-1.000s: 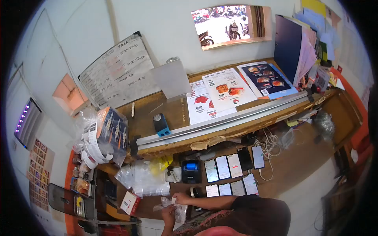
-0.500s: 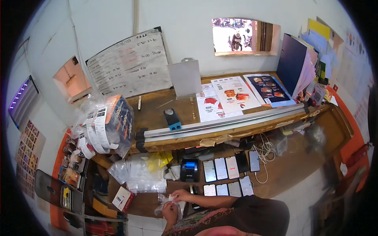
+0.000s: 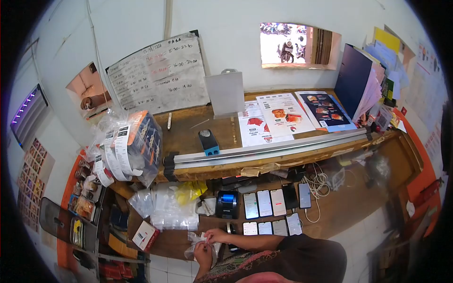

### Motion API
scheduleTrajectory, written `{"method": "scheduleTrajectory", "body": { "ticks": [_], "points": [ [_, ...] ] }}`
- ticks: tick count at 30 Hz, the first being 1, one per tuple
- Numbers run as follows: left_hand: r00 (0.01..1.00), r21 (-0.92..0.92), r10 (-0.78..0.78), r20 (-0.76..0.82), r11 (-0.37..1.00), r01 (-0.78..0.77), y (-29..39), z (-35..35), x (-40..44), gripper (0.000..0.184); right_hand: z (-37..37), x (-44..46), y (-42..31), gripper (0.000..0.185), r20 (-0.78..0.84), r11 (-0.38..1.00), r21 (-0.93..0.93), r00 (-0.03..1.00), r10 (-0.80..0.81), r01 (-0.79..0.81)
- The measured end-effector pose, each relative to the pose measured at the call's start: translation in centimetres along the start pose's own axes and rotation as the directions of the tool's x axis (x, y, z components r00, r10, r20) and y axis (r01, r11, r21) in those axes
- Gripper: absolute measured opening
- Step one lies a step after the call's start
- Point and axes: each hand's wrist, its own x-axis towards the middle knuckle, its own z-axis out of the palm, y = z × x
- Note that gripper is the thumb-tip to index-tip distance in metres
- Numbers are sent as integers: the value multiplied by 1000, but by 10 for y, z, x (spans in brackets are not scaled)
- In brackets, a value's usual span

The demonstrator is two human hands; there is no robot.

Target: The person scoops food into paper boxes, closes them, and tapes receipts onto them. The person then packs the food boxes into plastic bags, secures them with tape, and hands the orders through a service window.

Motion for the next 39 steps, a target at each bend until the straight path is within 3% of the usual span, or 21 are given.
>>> {"method": "scheduleTrajectory", "body": {
  "ticks": [5,7,10,11,13,16,19,20,21,22,23,24,25,26,27,30,33,35,36,37,39],
  "points": [
    [999,29,23,-34,999,-22,2,-3,1,7,-1,-1,3,36,-1,989,-151,1000,4,-4],
    [1000,78,10,-20,997,-8,-6,-6,-3,8,-6,7,19,34,30,988,-106,994,-107,109],
    [991,154,127,-38,981,-120,1,-11,1,11,0,0,1,30,4,991,-126,999,38,-38],
    [993,162,78,-92,985,-62,7,-17,2,11,4,-1,0,30,61,985,-159,996,72,-61],
    [981,312,186,-57,937,-159,13,-26,7,14,12,-1,-3,29,56,992,91,995,82,-87],
    [976,323,214,50,921,-218,5,-37,7,18,16,-17,-29,27,109,918,268,956,273,-292],
    [977,270,193,95,939,-212,-19,-34,1,26,17,-18,-25,23,152,882,388,963,224,-267],
    [959,276,192,208,929,-246,-30,-37,-2,46,18,-11,-28,21,32,938,250,970,241,-241],
    [965,279,175,197,933,-227,-36,-43,-3,46,23,-1,-42,20,-87,969,103,969,232,-223],
    [934,273,213,288,916,-293,-42,-49,-1,57,33,7,-79,18,-73,990,-18,988,136,-138],
    [891,255,249,380,898,-359,-48,-54,1,68,43,23,-101,18,-138,980,-192,990,19,-46],
    [893,253,242,379,901,-351,-58,-57,9,68,52,48,-128,17,-157,989,-135,987,34,-56],
    [827,177,310,469,884,-432,-72,-58,23,73,87,60,-192,16,-180,983,-179,981,-77,45],
    [743,88,377,553,861,-501,-83,-63,33,78,108,80,-233,18,-143,946,-293,972,-187,139],
    [740,81,375,559,863,-499,-92,-74,43,78,135,100,-278,21,-107,934,-303,967,-232,191],
    [671,-30,504,544,810,-585,-125,-112,86,78,219,174,-378,24,64,868,-223,895,-441,443],
    [666,-267,647,371,762,-591,-154,-154,115,71,292,271,-438,22,47,848,-249,881,-471,467],
    [675,-294,506,537,862,-412,-152,-208,132,59,330,343,-466,25,46,906,-34,906,-421,423],
    [713,-264,443,543,896,-356,-147,-242,139,43,344,387,-476,25,48,889,7,888,-458,458],
    [718,-270,445,536,896,-353,-157,-260,140,43,351,434,-482,26,21,898,84,900,-436,433],
    [827,-253,541,151,830,-497,-183,-291,139,30,362,513,-489,27,-3,896,168,909,-417,411]
  ]
}}
